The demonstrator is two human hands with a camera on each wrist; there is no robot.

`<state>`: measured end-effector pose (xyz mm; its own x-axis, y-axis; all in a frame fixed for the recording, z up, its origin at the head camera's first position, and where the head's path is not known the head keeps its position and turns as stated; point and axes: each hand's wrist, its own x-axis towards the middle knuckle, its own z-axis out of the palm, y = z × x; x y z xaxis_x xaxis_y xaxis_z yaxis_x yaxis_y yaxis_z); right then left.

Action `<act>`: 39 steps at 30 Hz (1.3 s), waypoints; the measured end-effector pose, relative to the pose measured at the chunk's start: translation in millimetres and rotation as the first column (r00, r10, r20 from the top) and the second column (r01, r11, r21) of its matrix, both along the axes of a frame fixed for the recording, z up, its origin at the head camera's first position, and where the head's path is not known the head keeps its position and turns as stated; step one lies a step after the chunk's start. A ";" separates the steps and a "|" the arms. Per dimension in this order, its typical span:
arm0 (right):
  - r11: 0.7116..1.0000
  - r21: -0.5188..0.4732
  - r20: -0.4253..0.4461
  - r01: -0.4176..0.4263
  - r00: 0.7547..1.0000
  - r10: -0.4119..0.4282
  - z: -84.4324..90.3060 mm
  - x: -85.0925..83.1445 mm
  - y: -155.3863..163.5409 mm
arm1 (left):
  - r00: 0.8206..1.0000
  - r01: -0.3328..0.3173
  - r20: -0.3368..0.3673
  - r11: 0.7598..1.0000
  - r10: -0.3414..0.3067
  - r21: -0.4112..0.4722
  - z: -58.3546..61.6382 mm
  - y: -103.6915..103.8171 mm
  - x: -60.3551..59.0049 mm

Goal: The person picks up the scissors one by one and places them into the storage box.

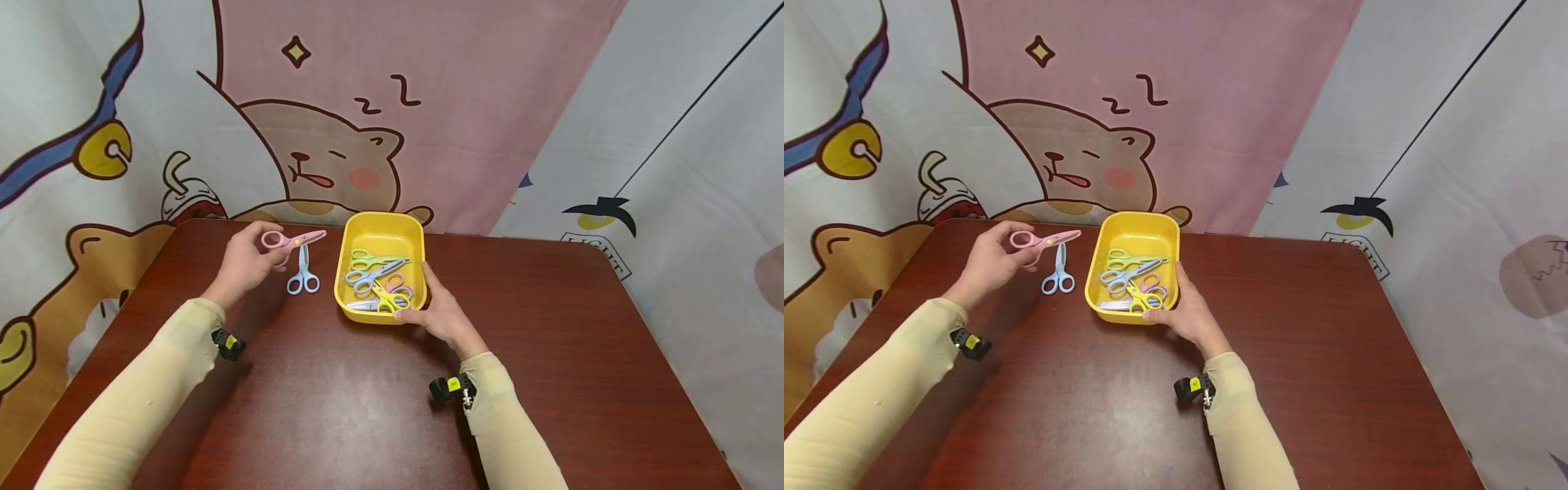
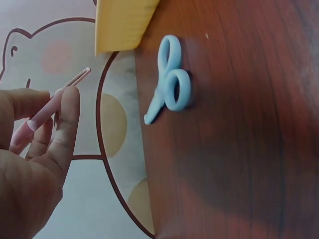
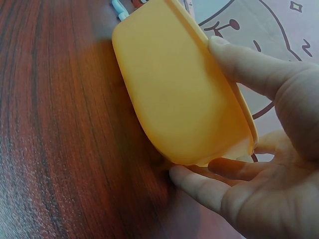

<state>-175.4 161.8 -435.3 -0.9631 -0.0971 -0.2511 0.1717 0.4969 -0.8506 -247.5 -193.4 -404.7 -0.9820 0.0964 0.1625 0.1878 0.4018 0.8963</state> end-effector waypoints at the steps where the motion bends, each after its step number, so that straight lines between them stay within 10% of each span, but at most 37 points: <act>1: 1.000 0.000 0.001 0.000 1.000 0.000 0.1 -0.1 -0.1 | 1.000 0.005 -0.003 1.000 -0.005 0.006 0.6 1.1 0.2; 12: 1.000 -0.002 -0.003 -0.004 1.000 0.004 0.3 -0.3 0.6 | 0.998 0.000 -0.065 0.994 -0.007 -0.106 6.5 15.0 2.3; 39: 1.000 -0.011 -0.004 -0.005 1.000 0.005 -0.1 -0.3 1.0 | 0.996 0.090 0.028 0.995 -0.088 -0.050 15.7 38.3 5.7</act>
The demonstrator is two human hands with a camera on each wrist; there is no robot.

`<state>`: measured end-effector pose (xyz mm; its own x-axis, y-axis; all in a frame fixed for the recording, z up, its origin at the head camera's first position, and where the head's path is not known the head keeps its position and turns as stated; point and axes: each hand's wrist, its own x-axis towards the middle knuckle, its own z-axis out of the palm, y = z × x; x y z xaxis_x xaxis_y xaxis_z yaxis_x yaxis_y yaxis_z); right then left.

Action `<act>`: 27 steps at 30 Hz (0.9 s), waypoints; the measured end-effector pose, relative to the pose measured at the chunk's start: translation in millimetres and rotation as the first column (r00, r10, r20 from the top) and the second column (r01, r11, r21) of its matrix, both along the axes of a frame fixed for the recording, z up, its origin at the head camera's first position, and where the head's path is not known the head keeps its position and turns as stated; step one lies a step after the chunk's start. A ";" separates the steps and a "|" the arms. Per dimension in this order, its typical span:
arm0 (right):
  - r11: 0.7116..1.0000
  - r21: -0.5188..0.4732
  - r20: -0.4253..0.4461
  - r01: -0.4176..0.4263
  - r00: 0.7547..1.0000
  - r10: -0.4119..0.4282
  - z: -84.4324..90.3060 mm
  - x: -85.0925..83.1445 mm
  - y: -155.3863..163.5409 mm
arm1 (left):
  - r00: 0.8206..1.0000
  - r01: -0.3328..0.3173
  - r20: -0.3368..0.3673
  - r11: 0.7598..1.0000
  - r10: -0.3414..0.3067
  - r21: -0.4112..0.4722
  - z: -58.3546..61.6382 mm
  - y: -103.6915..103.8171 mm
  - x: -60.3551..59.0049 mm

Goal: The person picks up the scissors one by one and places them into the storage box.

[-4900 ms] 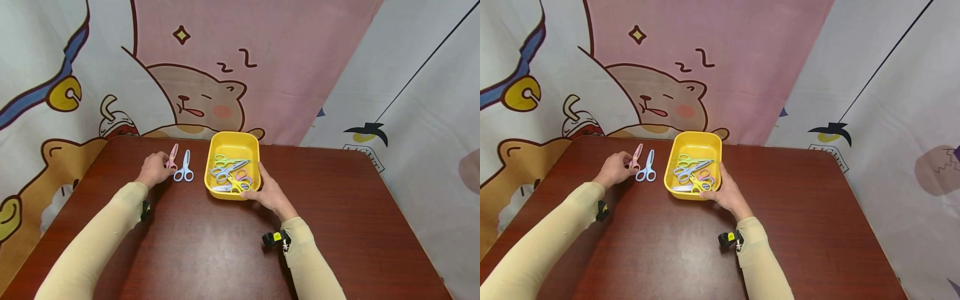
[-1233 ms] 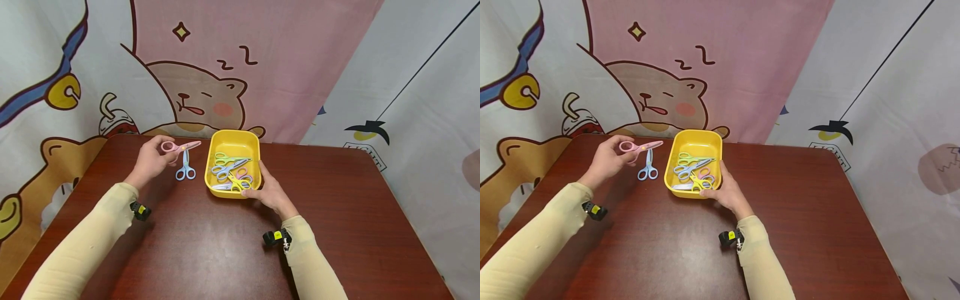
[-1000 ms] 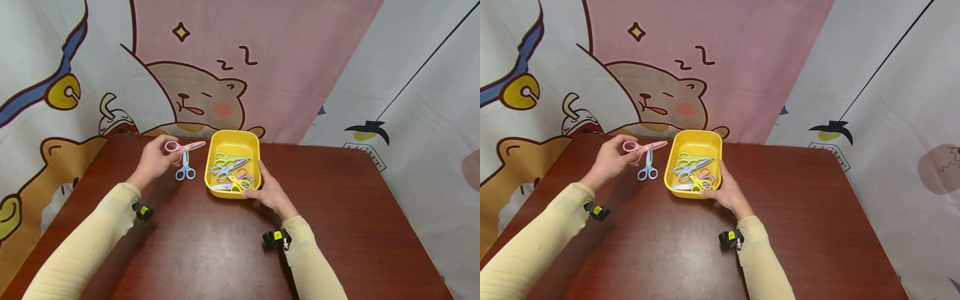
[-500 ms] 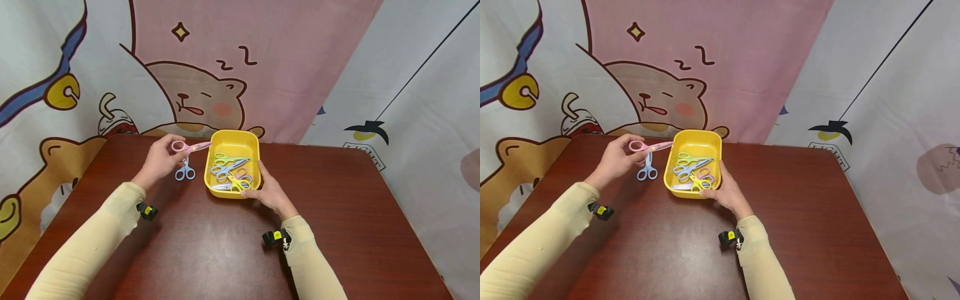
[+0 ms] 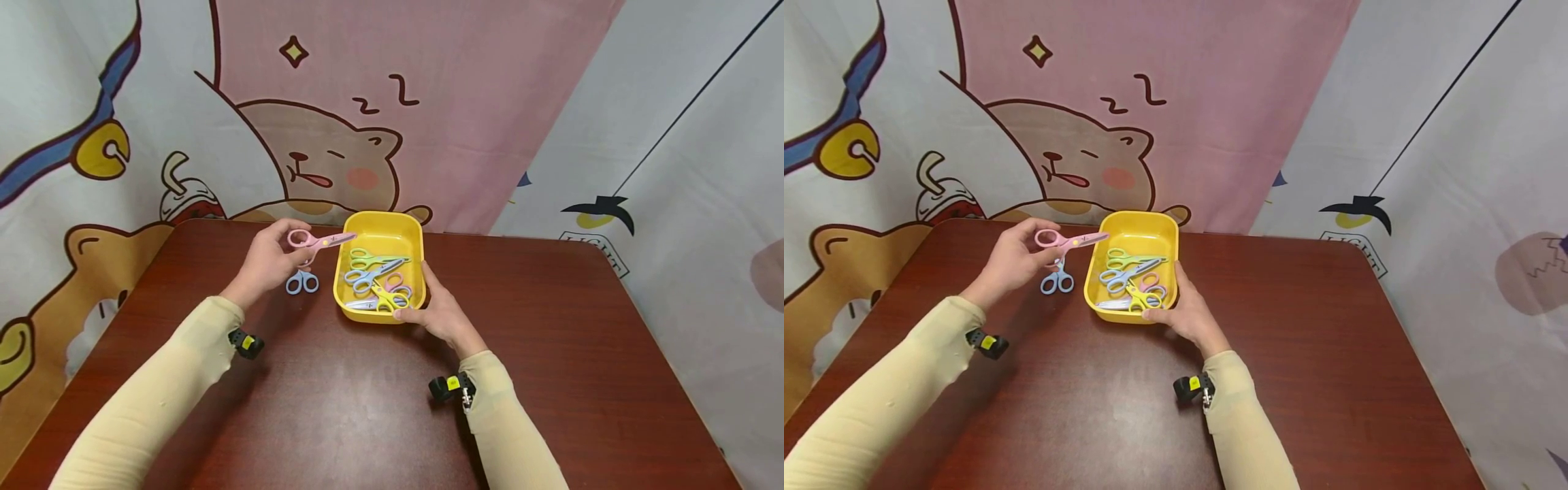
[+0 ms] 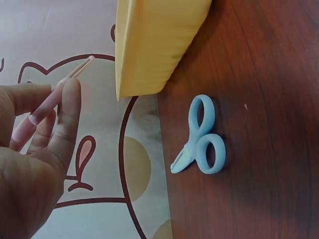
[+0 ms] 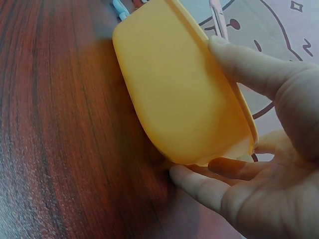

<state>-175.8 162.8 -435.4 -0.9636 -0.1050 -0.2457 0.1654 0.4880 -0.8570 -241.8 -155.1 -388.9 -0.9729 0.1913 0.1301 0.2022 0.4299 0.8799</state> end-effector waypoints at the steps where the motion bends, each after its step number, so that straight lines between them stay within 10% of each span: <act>1: 1.000 0.001 0.001 0.001 1.000 -0.001 0.2 0.1 0.0 | 1.000 0.005 0.000 1.000 -0.005 0.009 0.1 0.8 0.1; 27: 1.000 0.001 0.002 0.001 1.000 -0.001 0.5 -0.2 -0.1 | 0.993 0.108 0.033 0.989 -0.111 0.097 6.0 22.4 -0.3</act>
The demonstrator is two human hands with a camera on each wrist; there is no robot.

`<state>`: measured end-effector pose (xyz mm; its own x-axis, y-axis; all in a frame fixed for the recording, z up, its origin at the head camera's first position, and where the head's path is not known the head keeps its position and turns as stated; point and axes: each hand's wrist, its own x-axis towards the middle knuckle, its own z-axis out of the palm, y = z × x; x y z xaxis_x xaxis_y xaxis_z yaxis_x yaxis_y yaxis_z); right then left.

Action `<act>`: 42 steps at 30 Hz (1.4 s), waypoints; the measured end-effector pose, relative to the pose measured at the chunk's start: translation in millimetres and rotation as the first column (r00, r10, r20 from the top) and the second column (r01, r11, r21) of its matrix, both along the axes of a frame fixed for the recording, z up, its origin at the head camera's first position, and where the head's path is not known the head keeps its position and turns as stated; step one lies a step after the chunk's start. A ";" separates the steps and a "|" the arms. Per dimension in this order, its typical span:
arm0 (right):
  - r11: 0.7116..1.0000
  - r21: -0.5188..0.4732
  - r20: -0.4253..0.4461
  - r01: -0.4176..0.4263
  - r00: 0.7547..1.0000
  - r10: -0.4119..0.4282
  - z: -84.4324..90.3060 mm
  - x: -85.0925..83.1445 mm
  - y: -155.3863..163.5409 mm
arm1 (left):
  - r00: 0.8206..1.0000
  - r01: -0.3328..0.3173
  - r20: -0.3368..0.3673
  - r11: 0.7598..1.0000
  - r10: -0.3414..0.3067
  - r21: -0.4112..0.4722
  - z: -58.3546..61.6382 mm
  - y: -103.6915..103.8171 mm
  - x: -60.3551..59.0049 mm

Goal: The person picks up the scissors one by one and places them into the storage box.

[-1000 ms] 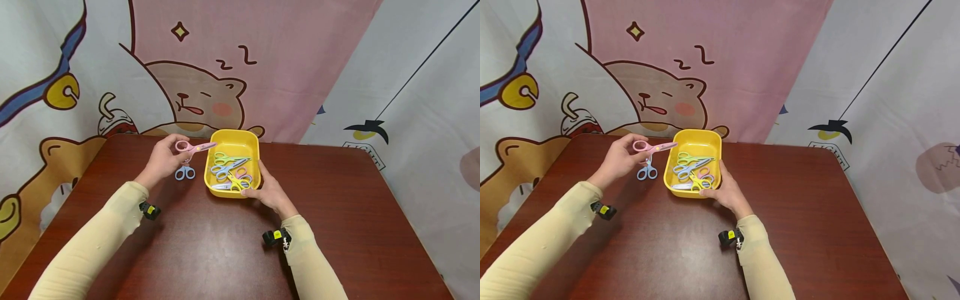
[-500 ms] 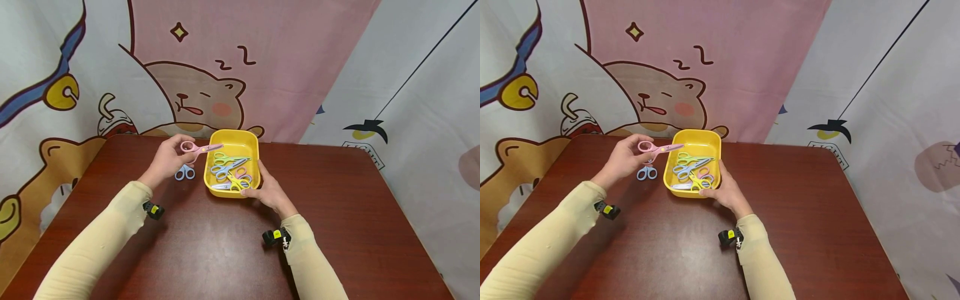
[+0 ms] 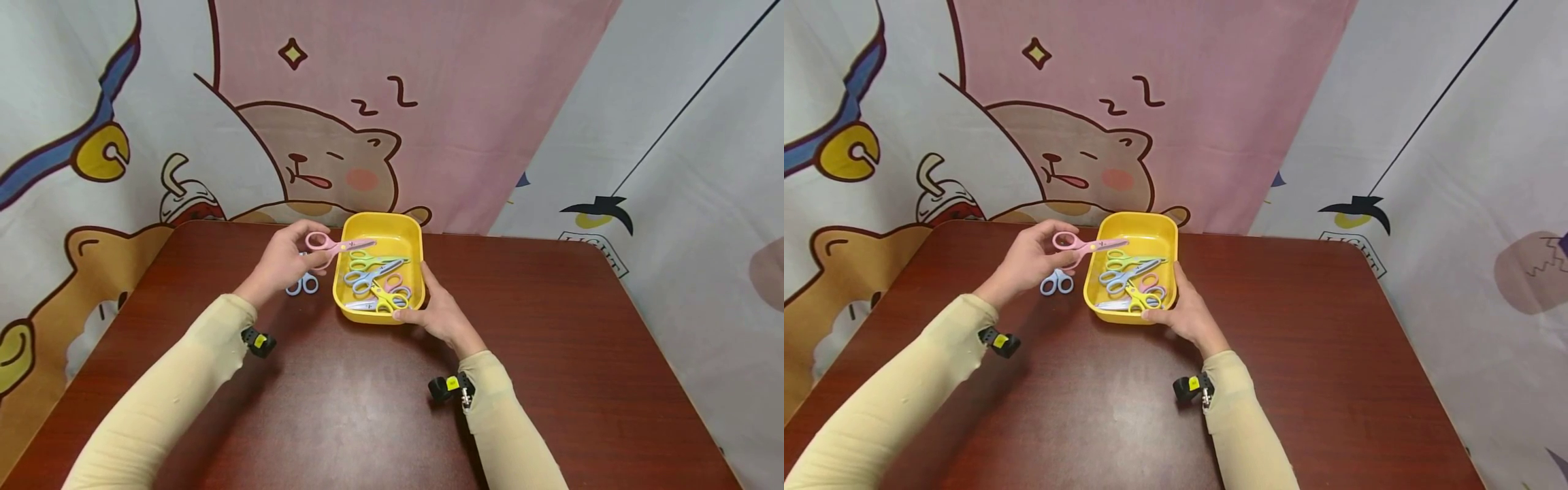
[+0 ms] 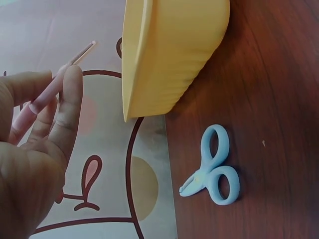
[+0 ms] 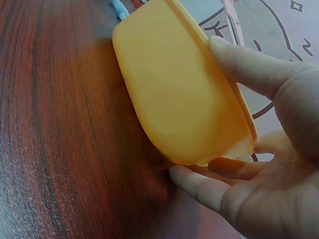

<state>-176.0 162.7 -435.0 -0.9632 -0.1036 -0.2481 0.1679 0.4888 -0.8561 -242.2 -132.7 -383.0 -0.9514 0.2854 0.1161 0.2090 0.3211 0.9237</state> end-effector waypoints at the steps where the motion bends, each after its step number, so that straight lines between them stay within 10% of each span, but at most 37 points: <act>1: 1.000 0.001 0.000 0.000 1.000 0.000 0.0 0.1 0.1 | 1.000 0.003 0.001 1.000 -0.003 -0.002 -0.5 0.8 -0.4; 42: 1.000 -0.010 -0.010 -0.009 1.000 0.009 0.4 1.5 0.8 | 0.993 0.120 0.017 0.992 -0.120 0.041 -1.4 45.1 -3.4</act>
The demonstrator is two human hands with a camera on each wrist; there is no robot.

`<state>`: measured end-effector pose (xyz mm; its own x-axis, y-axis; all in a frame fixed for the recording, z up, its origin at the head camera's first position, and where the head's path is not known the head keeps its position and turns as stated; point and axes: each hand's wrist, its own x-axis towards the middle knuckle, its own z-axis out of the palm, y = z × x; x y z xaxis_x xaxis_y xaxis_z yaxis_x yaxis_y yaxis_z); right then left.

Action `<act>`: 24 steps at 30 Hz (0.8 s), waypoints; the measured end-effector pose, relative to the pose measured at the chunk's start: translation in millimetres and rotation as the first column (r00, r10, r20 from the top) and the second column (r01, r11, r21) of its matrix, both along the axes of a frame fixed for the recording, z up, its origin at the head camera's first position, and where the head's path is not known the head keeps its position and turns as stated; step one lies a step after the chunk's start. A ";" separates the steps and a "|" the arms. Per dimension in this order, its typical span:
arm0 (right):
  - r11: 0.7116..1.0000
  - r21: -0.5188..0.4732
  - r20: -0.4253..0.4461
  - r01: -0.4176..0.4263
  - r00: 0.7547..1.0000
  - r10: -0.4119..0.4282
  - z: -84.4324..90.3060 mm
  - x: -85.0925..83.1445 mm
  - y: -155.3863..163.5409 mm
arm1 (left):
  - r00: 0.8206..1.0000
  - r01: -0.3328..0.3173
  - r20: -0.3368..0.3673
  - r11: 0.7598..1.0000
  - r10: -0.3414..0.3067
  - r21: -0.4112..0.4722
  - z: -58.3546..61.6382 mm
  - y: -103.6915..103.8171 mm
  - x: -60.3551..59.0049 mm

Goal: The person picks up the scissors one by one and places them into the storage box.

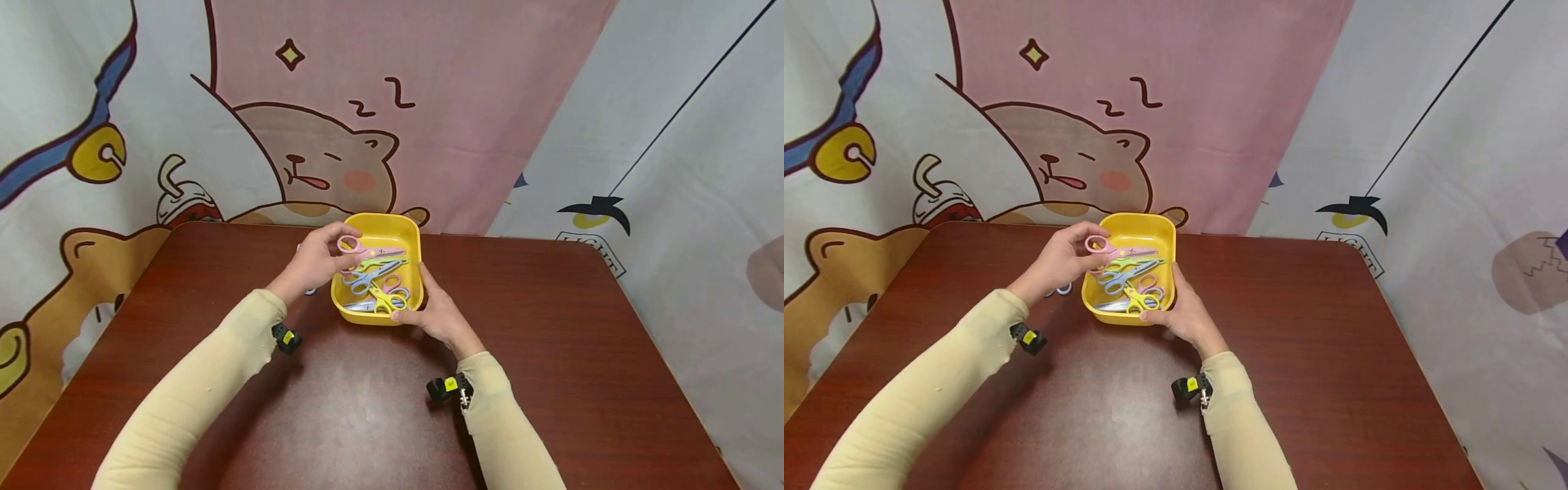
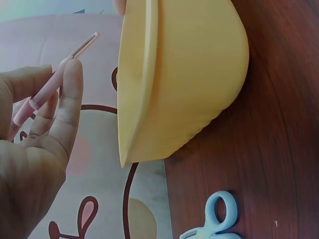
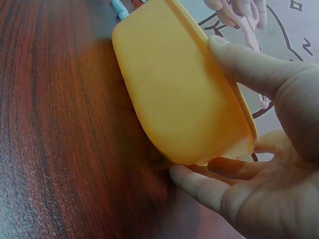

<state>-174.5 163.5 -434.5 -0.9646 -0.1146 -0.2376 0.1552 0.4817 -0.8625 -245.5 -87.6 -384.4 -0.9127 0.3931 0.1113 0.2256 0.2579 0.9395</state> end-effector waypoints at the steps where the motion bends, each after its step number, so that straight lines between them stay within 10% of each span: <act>1: 1.000 0.001 0.001 0.000 1.000 0.000 0.1 0.1 0.0 | 1.000 0.003 0.004 1.000 -0.004 0.005 -0.3 1.0 -0.4; 24: 1.000 0.016 0.003 0.003 1.000 -0.003 1.2 -0.9 -0.5 | 0.998 0.034 -0.046 0.987 -0.041 -0.156 -3.2 8.1 -8.2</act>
<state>-175.4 162.9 -433.3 -0.9642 -0.1074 -0.2426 0.1597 0.4953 -0.8539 -253.7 -79.6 -387.6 -0.8920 0.4430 0.0901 0.2825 0.3904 0.8762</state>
